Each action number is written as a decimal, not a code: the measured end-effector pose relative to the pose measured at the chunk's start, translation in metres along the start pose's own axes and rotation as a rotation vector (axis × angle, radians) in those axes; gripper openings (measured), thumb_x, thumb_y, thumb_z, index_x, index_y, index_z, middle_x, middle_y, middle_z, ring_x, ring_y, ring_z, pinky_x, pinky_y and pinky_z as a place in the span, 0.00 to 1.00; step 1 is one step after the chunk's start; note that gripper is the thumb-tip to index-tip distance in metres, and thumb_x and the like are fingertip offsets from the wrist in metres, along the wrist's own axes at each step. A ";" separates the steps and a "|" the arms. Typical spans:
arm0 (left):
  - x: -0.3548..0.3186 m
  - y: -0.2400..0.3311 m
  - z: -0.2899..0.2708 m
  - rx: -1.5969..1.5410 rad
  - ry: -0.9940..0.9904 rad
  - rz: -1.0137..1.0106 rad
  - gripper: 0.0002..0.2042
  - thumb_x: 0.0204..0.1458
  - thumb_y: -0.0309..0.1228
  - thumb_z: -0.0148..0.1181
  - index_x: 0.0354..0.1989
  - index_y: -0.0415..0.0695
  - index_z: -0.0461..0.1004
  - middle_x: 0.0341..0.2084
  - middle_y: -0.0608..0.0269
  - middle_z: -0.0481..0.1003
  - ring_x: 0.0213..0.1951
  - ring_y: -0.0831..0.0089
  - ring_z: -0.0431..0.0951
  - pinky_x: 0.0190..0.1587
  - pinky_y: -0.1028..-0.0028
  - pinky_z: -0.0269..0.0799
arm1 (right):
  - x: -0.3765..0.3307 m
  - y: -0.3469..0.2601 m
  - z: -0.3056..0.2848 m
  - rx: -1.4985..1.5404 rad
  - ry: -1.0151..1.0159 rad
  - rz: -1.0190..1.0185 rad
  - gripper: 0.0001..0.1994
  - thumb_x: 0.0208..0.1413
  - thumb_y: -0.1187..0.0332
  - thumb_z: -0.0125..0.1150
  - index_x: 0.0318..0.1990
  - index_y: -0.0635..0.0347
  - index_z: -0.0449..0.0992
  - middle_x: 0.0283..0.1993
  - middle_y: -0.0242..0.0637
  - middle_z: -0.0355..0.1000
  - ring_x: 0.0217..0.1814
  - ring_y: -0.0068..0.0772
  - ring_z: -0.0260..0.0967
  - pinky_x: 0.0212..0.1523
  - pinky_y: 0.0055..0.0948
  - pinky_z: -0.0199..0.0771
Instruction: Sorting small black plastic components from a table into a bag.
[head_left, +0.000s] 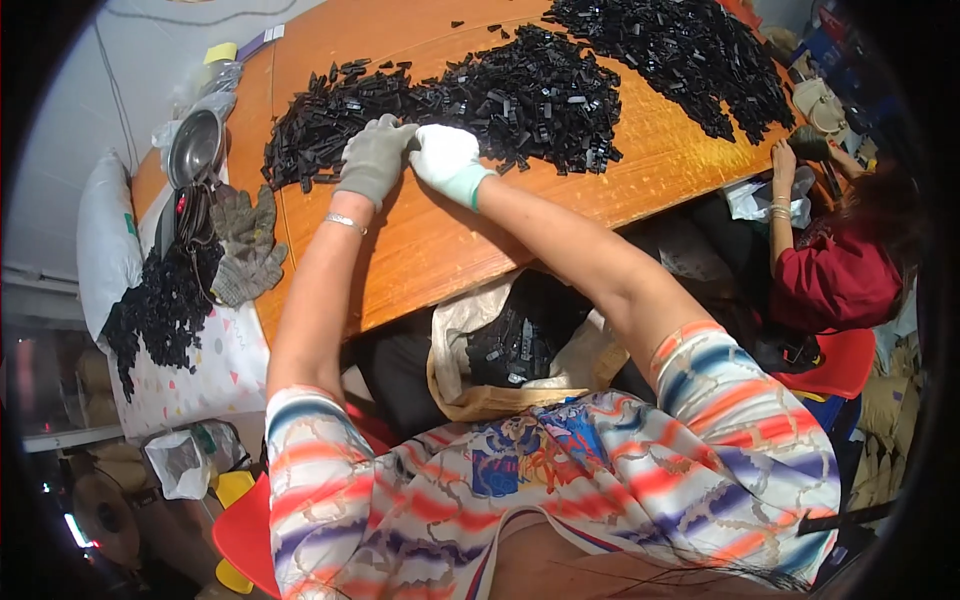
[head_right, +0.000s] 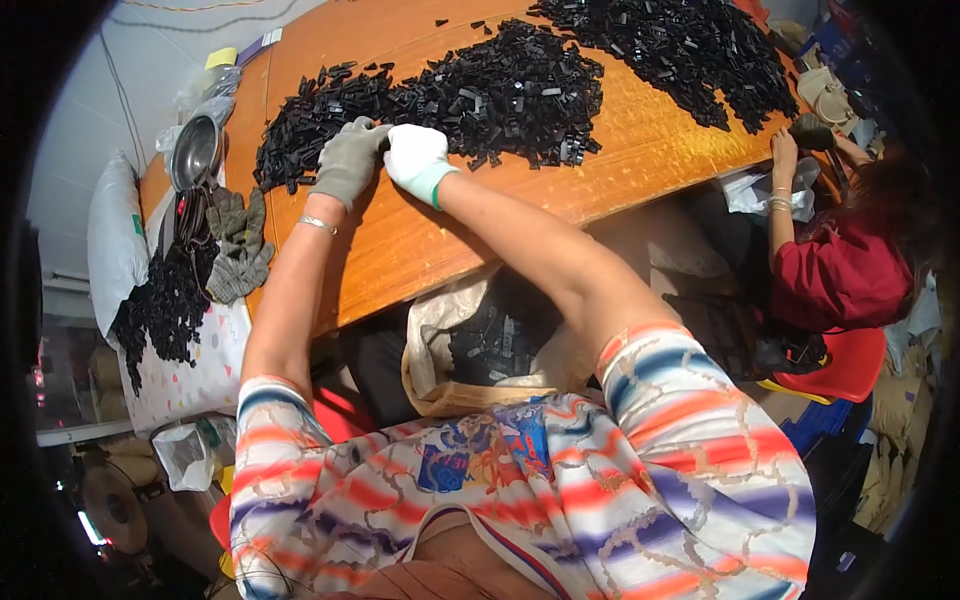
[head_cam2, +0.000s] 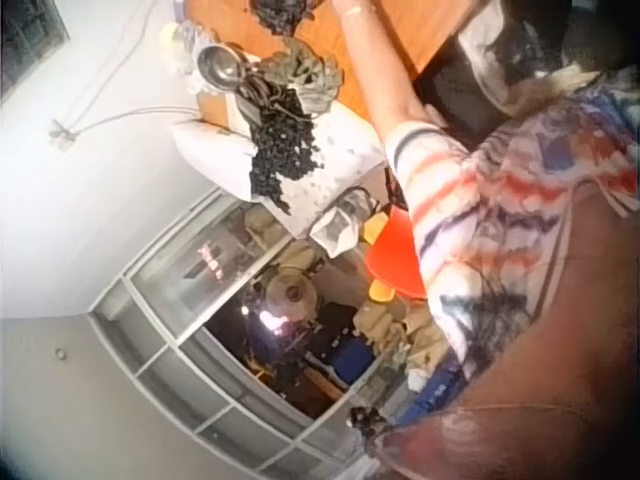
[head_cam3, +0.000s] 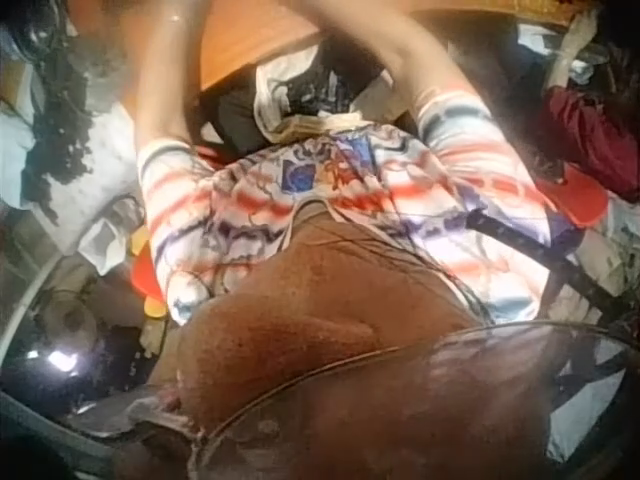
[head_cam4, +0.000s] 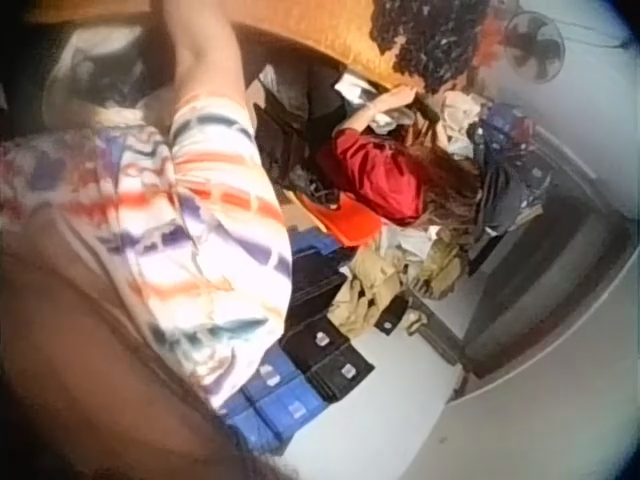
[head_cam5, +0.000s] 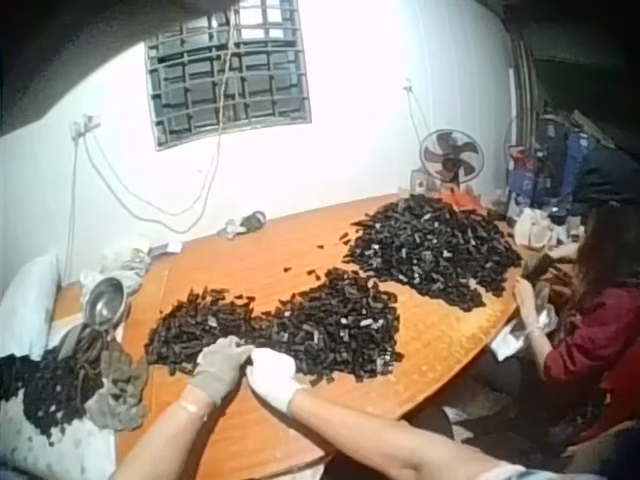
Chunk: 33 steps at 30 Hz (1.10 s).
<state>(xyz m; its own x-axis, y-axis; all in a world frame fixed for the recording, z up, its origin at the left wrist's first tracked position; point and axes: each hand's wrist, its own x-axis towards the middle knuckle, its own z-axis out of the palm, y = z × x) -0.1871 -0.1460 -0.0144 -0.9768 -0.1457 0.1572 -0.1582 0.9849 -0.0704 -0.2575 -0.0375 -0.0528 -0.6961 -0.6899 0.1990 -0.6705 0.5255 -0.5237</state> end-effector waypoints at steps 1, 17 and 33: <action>0.003 -0.004 0.005 0.035 -0.023 -0.002 0.10 0.53 0.34 0.52 0.43 0.57 0.74 0.46 0.62 0.70 0.50 0.61 0.72 0.49 0.63 0.72 | 0.001 0.000 0.001 0.017 -0.005 0.003 0.09 0.46 0.63 0.59 0.34 0.54 0.79 0.34 0.45 0.76 0.39 0.48 0.75 0.40 0.43 0.74; -0.070 0.042 -0.009 -1.731 0.361 -0.491 0.11 0.55 0.27 0.57 0.45 0.40 0.69 0.30 0.66 0.73 0.31 0.77 0.75 0.30 0.75 0.73 | -0.045 0.015 -0.040 0.272 -0.083 -0.063 0.12 0.47 0.73 0.54 0.41 0.61 0.76 0.42 0.48 0.75 0.45 0.46 0.74 0.46 0.35 0.72; -0.125 0.084 -0.030 -1.960 0.422 -0.425 0.10 0.63 0.36 0.48 0.44 0.42 0.66 0.22 0.71 0.66 0.19 0.87 0.59 0.19 0.86 0.56 | -0.100 -0.057 -0.085 0.539 0.055 -0.128 0.11 0.55 0.65 0.53 0.42 0.59 0.75 0.37 0.45 0.75 0.40 0.45 0.74 0.44 0.36 0.72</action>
<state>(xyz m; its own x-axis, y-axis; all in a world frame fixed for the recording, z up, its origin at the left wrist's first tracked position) -0.0737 -0.0421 -0.0102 -0.7958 -0.6021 0.0650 0.2957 -0.2926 0.9094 -0.1715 0.0434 0.0276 -0.6400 -0.6965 0.3245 -0.5345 0.1002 -0.8392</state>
